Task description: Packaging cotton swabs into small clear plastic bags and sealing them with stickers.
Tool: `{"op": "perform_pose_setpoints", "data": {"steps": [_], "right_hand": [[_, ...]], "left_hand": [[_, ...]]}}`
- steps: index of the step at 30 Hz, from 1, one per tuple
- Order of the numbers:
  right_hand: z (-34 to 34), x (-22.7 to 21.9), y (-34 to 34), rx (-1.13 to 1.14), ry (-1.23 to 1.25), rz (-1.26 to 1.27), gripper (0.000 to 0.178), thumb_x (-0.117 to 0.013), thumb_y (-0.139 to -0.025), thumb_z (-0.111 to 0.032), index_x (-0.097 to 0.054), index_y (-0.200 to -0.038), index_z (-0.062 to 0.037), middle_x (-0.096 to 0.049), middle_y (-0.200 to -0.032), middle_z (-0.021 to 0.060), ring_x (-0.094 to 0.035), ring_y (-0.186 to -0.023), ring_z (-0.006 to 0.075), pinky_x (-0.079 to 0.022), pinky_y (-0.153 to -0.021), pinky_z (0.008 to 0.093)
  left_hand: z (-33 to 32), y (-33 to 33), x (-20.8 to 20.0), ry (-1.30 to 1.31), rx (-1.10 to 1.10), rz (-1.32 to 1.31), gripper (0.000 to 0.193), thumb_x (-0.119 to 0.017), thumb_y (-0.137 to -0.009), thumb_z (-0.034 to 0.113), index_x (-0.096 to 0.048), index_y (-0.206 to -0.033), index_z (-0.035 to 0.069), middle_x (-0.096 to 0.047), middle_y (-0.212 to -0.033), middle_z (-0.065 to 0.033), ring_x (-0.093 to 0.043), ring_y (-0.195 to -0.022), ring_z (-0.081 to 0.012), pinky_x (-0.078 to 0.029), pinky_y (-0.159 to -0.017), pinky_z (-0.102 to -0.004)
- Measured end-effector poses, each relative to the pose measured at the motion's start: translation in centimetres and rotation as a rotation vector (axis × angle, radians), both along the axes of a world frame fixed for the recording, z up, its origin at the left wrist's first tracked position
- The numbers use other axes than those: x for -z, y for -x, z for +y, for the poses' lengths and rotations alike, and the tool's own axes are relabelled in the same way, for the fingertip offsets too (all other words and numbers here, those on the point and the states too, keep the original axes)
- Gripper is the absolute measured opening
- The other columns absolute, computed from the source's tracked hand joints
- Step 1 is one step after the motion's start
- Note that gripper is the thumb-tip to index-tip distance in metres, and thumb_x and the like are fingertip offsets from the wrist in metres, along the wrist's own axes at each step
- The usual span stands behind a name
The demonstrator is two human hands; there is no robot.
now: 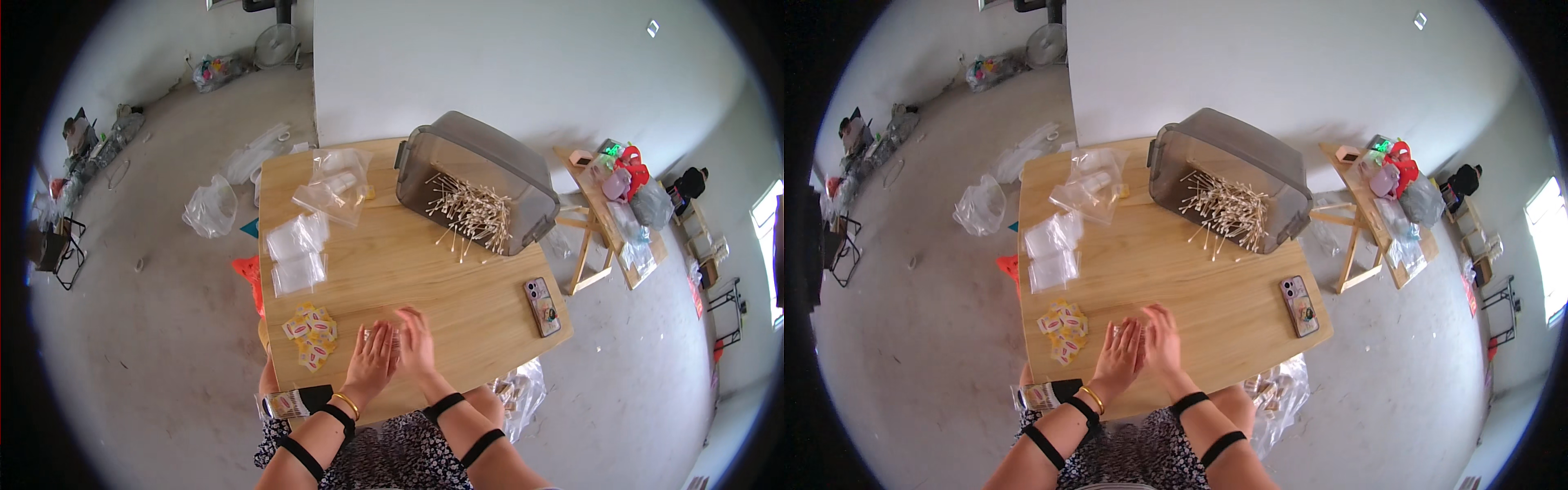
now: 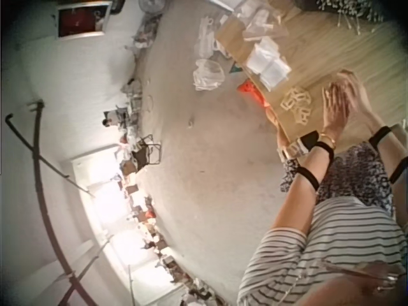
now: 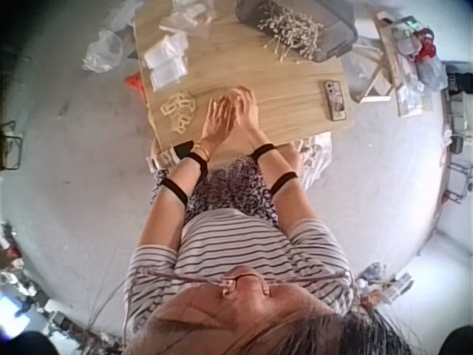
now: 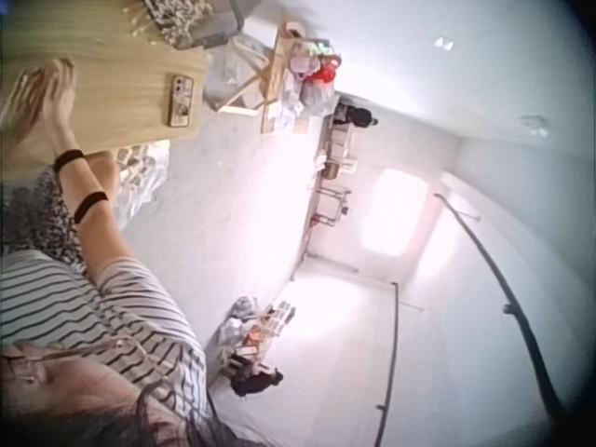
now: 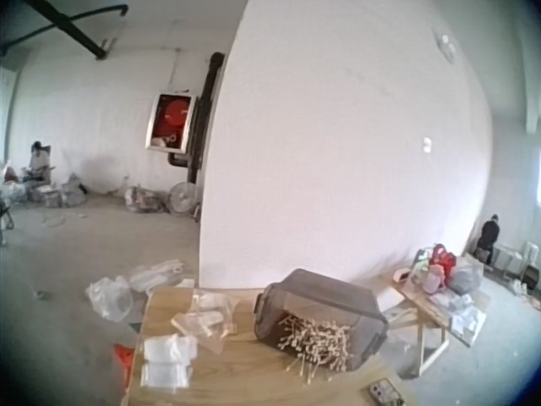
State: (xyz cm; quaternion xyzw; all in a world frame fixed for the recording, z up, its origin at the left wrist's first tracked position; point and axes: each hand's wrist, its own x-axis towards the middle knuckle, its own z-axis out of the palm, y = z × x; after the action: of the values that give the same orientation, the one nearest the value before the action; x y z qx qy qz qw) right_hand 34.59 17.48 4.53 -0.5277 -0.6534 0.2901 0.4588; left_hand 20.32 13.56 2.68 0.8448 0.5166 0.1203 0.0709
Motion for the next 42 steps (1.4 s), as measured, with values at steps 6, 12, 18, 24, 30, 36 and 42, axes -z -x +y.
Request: {"op": "perform_pose_setpoints", "data": {"steps": [6, 12, 18, 24, 30, 36, 42], "right_hand": [[-4.8, 0.7, -3.6, 0.275, 0.093, -0.606, 0.053, -0.051, -0.098, -0.024, -0.043, -0.144, 0.0013, -0.041, -0.151, 0.0196, -0.031, -0.145, 0.0362, -0.022, -0.121, 0.0493], [-5.8, 1.0, -3.3, 0.240, 0.176, -0.813, 0.068, -0.046, -0.099, -0.036, -0.029, -0.154, 0.0020, -0.024, -0.163, 0.0182, -0.017, -0.153, 0.0332, -0.011, -0.125, 0.0493], [-5.8, 1.1, -3.8, 0.261, 0.176, -0.832, 0.069, -0.045, -0.100, -0.038, -0.030, -0.154, 0.0022, -0.026, -0.162, 0.0181, -0.018, -0.153, 0.0327, -0.012, -0.125, 0.0488], [-5.7, 0.6, -3.8, 0.266, 0.197, -0.790, 0.068, -0.044, -0.100, -0.039, -0.030, -0.154, 0.0004, -0.027, -0.162, 0.0162, -0.019, -0.153, 0.0295, -0.013, -0.125, 0.0481], [-5.7, 0.6, -3.5, 0.273, 0.207, -0.736, 0.068, -0.045, -0.100, -0.038, -0.030, -0.154, -0.0002, -0.026, -0.163, 0.0153, -0.018, -0.153, 0.0286, -0.013, -0.125, 0.0480], [-5.7, 0.6, -3.8, 0.281, 0.212, -0.727, 0.069, -0.048, -0.099, -0.038, -0.031, -0.154, -0.0003, -0.026, -0.163, 0.0149, -0.018, -0.153, 0.0283, -0.013, -0.125, 0.0480], [-5.7, 0.8, -3.7, 0.268, 0.231, -0.740, 0.069, -0.046, -0.100, -0.038, -0.030, -0.155, -0.0010, -0.025, -0.163, 0.0144, -0.016, -0.154, 0.0279, -0.010, -0.126, 0.0472]], "left_hand": [[0.0, 0.3, -1.9, 0.014, -0.082, 0.001, 0.087, -0.053, -0.096, 0.048, -0.019, -0.155, -0.006, -0.023, -0.162, -0.0223, -0.018, -0.153, -0.0343, -0.011, -0.124, -0.0533], [-0.8, 0.3, -1.3, 0.065, -0.060, 0.048, 0.091, -0.054, -0.096, 0.052, -0.017, -0.155, -0.007, -0.020, -0.163, -0.0232, -0.017, -0.153, -0.0356, -0.013, -0.124, -0.0521], [-0.9, -1.1, -1.9, 0.049, 0.011, 0.093, 0.092, -0.056, -0.094, 0.050, -0.018, -0.155, -0.007, -0.019, -0.163, -0.0236, -0.016, -0.153, -0.0371, -0.013, -0.124, -0.0524], [-2.5, -1.2, -1.4, 0.089, 0.016, 0.159, 0.093, -0.058, -0.094, 0.050, -0.017, -0.156, -0.006, -0.016, -0.163, -0.0266, -0.011, -0.152, -0.0424, -0.009, -0.122, -0.0584], [-4.3, -0.7, -2.1, 0.136, 0.067, 0.237, 0.090, -0.059, -0.094, 0.049, -0.020, -0.156, -0.003, -0.012, -0.162, -0.0299, -0.007, -0.151, -0.0493, -0.007, -0.117, -0.0678], [-4.7, -0.7, -3.5, 0.163, 0.108, 0.321, 0.091, -0.061, -0.092, 0.051, -0.022, -0.157, 0.000, -0.011, -0.163, -0.0293, -0.007, -0.151, -0.0492, -0.005, -0.116, -0.0704], [-2.6, -0.6, -2.8, 0.135, 0.138, 0.294, 0.093, -0.058, -0.093, 0.052, -0.017, -0.158, -0.002, -0.013, -0.164, -0.0247, -0.008, -0.153, -0.0415, -0.004, -0.120, -0.0638]]}}
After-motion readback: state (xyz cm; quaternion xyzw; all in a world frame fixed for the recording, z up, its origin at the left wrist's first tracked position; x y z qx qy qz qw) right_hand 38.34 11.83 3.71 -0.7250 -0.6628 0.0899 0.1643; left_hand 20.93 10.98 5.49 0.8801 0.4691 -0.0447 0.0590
